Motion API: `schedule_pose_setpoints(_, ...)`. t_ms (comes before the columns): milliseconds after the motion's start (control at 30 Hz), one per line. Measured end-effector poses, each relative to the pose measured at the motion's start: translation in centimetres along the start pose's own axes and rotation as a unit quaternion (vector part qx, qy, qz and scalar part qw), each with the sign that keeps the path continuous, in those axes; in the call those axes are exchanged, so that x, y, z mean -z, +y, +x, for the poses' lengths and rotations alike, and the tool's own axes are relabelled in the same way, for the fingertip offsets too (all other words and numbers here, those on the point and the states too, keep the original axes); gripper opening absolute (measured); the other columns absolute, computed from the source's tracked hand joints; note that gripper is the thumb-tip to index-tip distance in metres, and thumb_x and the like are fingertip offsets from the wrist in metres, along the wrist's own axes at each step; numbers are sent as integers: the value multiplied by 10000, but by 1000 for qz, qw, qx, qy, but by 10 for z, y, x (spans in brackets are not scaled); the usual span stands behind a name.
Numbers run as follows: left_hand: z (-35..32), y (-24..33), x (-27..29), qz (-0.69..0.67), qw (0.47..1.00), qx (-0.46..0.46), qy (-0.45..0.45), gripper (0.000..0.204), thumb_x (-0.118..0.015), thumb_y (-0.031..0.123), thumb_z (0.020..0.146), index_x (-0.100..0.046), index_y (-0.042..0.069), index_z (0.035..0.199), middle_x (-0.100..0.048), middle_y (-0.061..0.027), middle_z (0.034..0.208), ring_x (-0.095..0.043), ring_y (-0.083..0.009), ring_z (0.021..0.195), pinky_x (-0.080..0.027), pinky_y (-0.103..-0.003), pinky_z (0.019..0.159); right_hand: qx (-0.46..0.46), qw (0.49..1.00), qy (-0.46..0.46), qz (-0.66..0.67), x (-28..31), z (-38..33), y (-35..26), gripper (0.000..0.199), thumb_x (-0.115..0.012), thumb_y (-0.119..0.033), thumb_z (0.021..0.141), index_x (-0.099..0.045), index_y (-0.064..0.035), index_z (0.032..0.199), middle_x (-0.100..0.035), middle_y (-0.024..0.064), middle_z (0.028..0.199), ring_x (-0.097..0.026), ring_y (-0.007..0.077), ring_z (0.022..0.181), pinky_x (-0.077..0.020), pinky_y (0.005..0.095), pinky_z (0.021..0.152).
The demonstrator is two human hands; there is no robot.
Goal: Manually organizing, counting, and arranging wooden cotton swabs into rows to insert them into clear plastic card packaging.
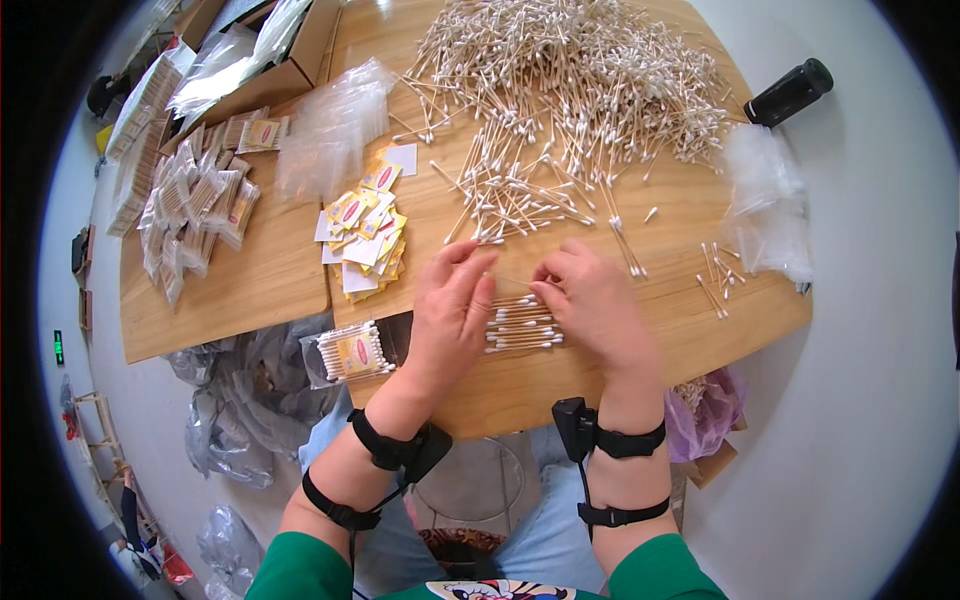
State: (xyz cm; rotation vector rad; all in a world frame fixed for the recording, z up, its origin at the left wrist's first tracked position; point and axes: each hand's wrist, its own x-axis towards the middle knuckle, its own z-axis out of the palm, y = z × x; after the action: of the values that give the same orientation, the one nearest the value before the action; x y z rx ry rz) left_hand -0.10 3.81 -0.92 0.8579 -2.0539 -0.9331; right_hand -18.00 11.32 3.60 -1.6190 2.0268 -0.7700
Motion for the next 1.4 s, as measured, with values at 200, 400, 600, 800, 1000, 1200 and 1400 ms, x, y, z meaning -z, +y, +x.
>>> schedule_pose_setpoints(200,-2,4,1,86,993,-37,-70,209,-587,189,985,-687,6,1005,-610,-176,1230,-569,-335,1125,-435,-419,984,-50,981,138,125,-10,-4,12,131,-676,-149,915,-692,-22,942,-623,113,868,-632,268,776,-506,392,692)
schedule_pose_setpoints(400,-10,12,0,-106,991,73,-25,318,-452,246,1072,-632,3,1173,-550,-155,1371,-508,-281,1273,-367,-377,1092,-26,944,190,267,-35,-40,17,373,-485,-292,1070,-570,13,1266,-599,141,1161,-602,239,1072,-478,341,924)
schedule_pose_setpoints(600,-19,17,-7,-275,955,113,0,466,-317,334,1111,-490,0,1385,-431,-150,1517,-382,-242,1416,-265,-358,1178,-9,924,146,353,-57,-35,-11,544,-341,-400,1097,-474,49,1373,-529,200,1354,-509,309,1276,-368,366,1101)
schedule_pose_setpoints(800,-18,16,-14,-343,929,133,33,487,-318,358,1110,-489,-10,1379,-456,-159,1492,-390,-249,1415,-271,-362,1179,11,935,117,335,-68,-28,-26,632,-244,-473,1096,-419,49,1404,-478,170,1424,-419,262,1381,-275,377,1189)
schedule_pose_setpoints(1000,-19,16,-12,-378,915,144,14,535,-252,360,1113,-400,-41,1436,-389,-160,1535,-321,-217,1447,-180,-359,1224,-21,864,158,477,-72,-28,-20,538,-305,-411,1105,-460,28,1376,-513,149,1391,-474,239,1317,-327,362,1148)
schedule_pose_setpoints(1200,-21,19,-13,-389,916,99,2,519,-282,355,1106,-397,-29,1436,-389,-162,1538,-308,-241,1464,-159,-389,1235,-57,852,209,476,-68,-31,-26,553,-266,-427,1108,-526,23,1296,-584,127,1275,-545,196,1203,-392,336,1086)
schedule_pose_setpoints(1400,-23,17,-17,-440,883,166,-19,518,-282,365,1104,-385,-13,1444,-387,-147,1544,-287,-247,1481,-125,-402,1244,-75,946,60,310,-23,-44,-4,432,-474,-269,1070,-692,-3,808,-632,68,719,-619,171,708,-480,324,663)
